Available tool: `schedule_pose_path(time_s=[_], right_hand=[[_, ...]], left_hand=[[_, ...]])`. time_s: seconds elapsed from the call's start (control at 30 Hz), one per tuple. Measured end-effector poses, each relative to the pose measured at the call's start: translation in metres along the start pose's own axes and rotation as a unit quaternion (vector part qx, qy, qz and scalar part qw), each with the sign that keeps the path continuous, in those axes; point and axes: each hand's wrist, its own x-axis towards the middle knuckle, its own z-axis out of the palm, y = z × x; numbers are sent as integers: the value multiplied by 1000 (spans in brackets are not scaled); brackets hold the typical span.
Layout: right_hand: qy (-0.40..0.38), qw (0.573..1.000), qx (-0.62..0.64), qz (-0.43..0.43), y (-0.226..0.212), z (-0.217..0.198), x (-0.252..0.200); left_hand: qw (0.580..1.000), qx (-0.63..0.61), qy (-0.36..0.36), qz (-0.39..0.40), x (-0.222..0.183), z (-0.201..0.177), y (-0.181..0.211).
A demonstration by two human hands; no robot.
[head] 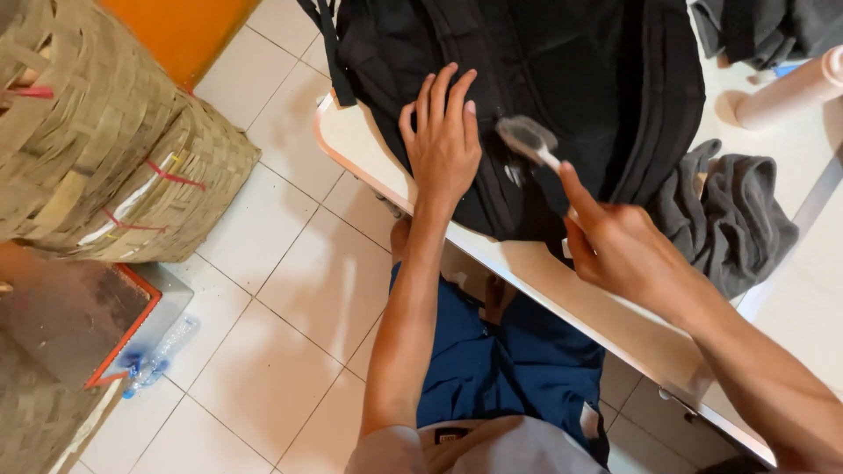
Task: Applying cleaning solution and brushing the straps of a black backpack on a repair bench.
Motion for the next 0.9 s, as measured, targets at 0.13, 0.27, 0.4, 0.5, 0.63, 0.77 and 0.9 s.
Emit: schedule_pose_path(time_s=[0.13,0.27,0.4,0.5,0.63,0.77,0.9], right_hand=[[-2,999,37,-8,-6,-7,30],[-90,995,21,27,-13,-31,-44],[-164,981,1,109,-7,-22,-59],[-45,997,32,54,1,-2,-20],[54,996,25,-61,12,6,27],[-45,998,34,-38,-3,-25,-30],[-164,984,-25,66,-1,-27,-73]], left_hand=[[1000,-12,-6,-13,2,-5,-4],[1000,-18,-5,-16,3,-4,-4],[1000,15,2,-13,-2,-5,-3],[1000,14,-4,6,2,-4,1],[1000,-2,-9,-5,4,-5,-6],[1000,-13,-15,-23,2,-7,-5],[1000,8,-3,-4,0,-4,-3]])
